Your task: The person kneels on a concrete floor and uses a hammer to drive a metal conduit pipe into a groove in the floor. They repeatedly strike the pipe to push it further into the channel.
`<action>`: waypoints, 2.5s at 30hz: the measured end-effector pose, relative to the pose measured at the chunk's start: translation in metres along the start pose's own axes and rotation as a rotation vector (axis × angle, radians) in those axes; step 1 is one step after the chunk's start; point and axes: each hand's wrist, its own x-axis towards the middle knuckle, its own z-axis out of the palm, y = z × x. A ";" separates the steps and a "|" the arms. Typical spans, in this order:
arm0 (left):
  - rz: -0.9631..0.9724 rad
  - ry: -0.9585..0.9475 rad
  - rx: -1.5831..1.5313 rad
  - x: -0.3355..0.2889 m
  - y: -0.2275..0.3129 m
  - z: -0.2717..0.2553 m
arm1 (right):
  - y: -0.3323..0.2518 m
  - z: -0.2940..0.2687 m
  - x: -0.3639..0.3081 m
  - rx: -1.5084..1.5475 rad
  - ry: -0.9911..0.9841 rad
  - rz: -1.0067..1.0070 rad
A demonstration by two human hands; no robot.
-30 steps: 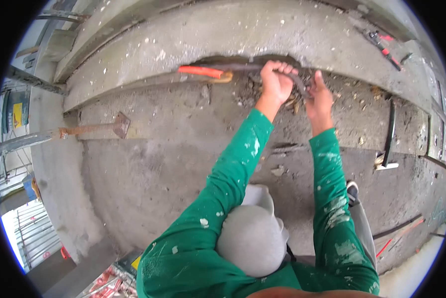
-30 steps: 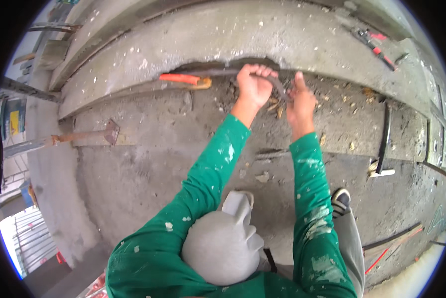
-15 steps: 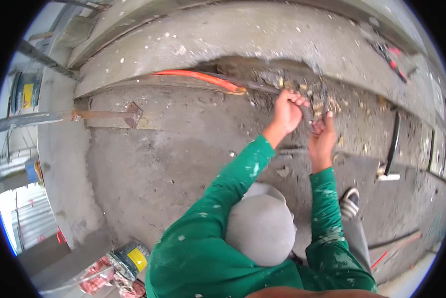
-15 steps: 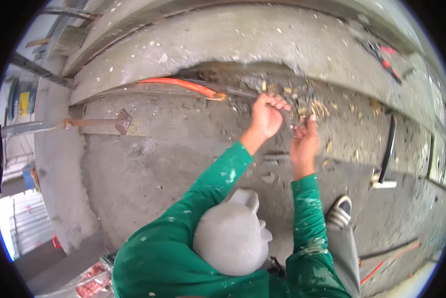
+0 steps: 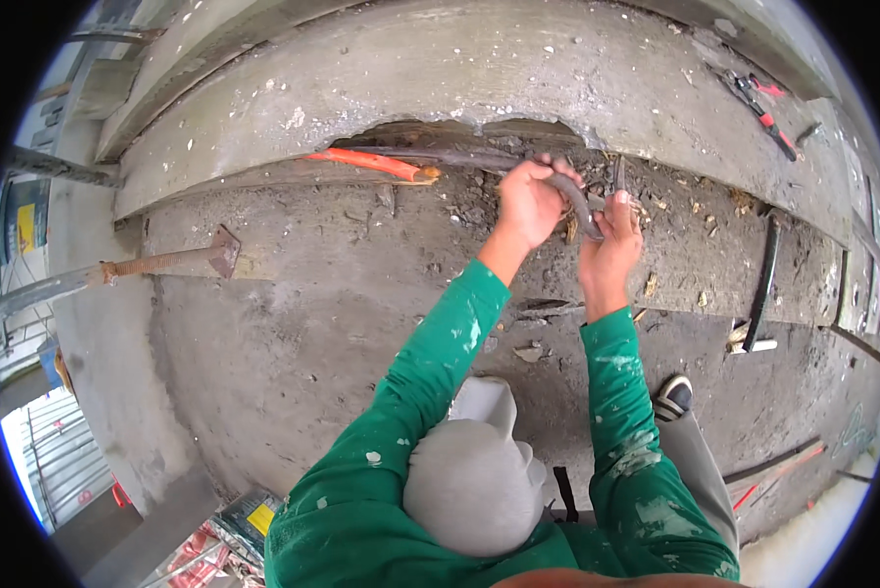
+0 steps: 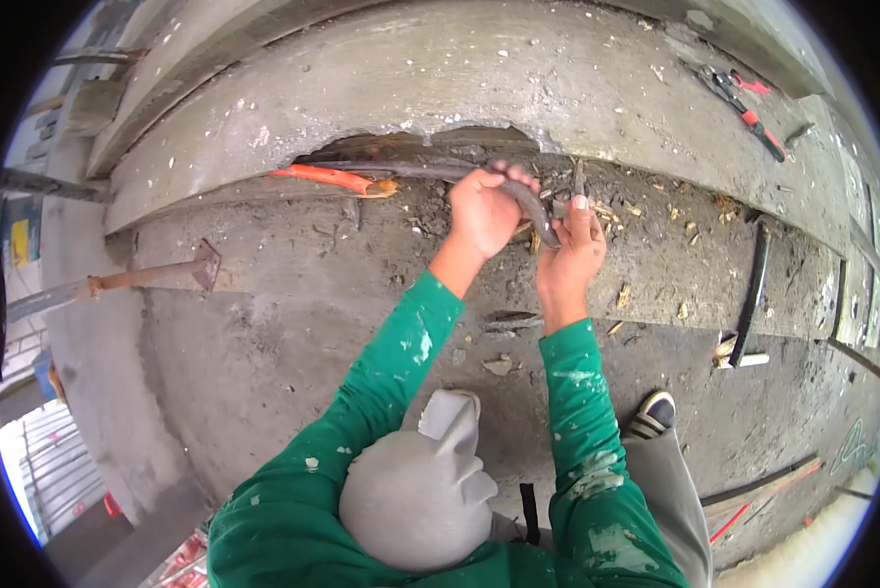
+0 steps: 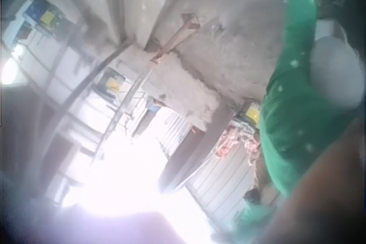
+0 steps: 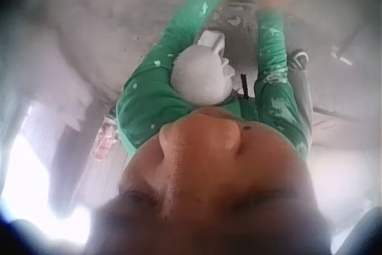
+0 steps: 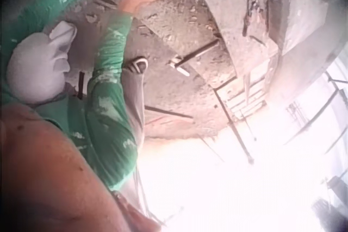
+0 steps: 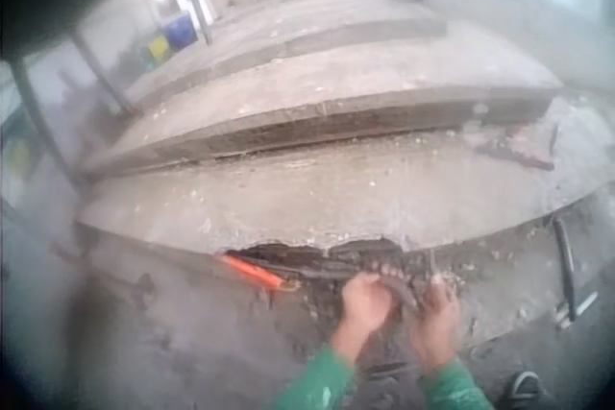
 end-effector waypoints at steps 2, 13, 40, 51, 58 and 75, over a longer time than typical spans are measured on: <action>0.090 -0.045 -0.110 0.008 0.008 0.009 | -0.004 -0.003 0.003 0.017 -0.043 0.071; -0.006 0.029 -0.103 -0.107 0.010 -0.004 | -0.017 -0.051 -0.127 -0.035 -0.086 0.169; 0.005 0.007 -0.136 -0.076 0.004 0.007 | -0.048 -0.023 -0.104 -0.111 -0.110 0.222; 0.107 -0.023 -0.130 -0.021 0.012 0.023 | -0.085 0.023 0.009 -0.249 -0.368 0.549; 0.071 -0.043 -0.130 -0.029 0.013 0.024 | -0.076 0.022 -0.016 -0.135 -0.383 0.495; -0.002 -0.040 -0.121 -0.081 0.001 0.017 | -0.076 -0.010 -0.080 -0.273 -0.248 0.361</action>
